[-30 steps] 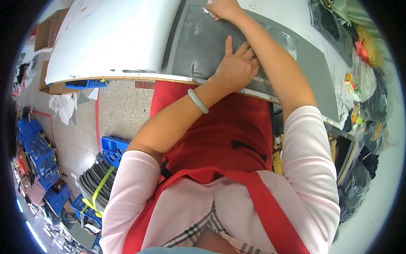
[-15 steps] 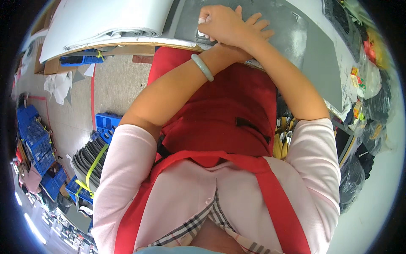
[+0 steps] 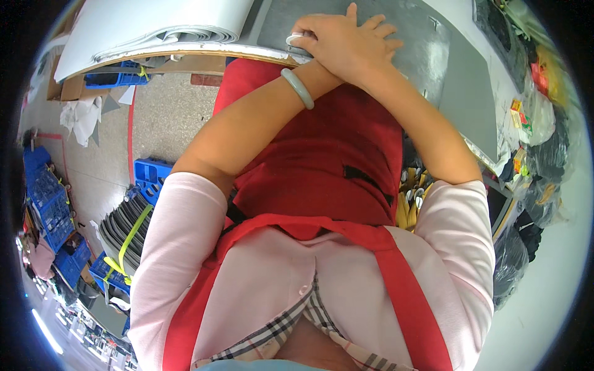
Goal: The recorder is using a small circular tool to press or smooth a white material onto a metal component at a manufacturing workstation.
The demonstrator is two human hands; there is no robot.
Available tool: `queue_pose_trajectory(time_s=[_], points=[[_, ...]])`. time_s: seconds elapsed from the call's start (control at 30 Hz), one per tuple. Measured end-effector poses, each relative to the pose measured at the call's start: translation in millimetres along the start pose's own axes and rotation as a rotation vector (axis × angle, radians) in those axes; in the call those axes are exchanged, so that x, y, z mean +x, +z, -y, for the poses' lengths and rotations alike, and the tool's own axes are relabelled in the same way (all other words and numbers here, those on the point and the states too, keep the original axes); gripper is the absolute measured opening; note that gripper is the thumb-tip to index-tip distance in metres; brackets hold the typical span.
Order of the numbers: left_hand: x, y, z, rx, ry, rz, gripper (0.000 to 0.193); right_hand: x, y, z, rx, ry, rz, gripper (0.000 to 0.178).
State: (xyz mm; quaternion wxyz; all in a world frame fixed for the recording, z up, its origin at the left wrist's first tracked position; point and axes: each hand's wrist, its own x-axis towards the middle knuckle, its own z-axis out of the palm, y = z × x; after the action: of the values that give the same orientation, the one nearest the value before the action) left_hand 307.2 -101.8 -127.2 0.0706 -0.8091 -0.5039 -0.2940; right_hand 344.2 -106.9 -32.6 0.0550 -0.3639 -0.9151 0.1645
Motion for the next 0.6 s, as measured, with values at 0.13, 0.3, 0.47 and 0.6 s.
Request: queue_pose_trajectory(time_s=[0.13, 0.3, 0.47, 0.6], points=[[-1, -7, -1, -0.006, 0.02, -0.017, 0.048, 8, 6, 8, 0.137, -0.239, -0.054, 0.023], [2, -20, -2, -0.004, -0.015, 0.091, 0.046, 4, -12, -10, 0.035, -0.058, 0.121, 0.021], [8, -31, -9, 0.035, -0.083, 0.121, 0.039, -28, -52, -109, 0.559, 0.218, -0.374, 0.019], [10, -36, -9, -0.077, -0.058, 0.084, 0.033, -77, -58, -192, 0.269, 0.692, -0.499, 0.025]])
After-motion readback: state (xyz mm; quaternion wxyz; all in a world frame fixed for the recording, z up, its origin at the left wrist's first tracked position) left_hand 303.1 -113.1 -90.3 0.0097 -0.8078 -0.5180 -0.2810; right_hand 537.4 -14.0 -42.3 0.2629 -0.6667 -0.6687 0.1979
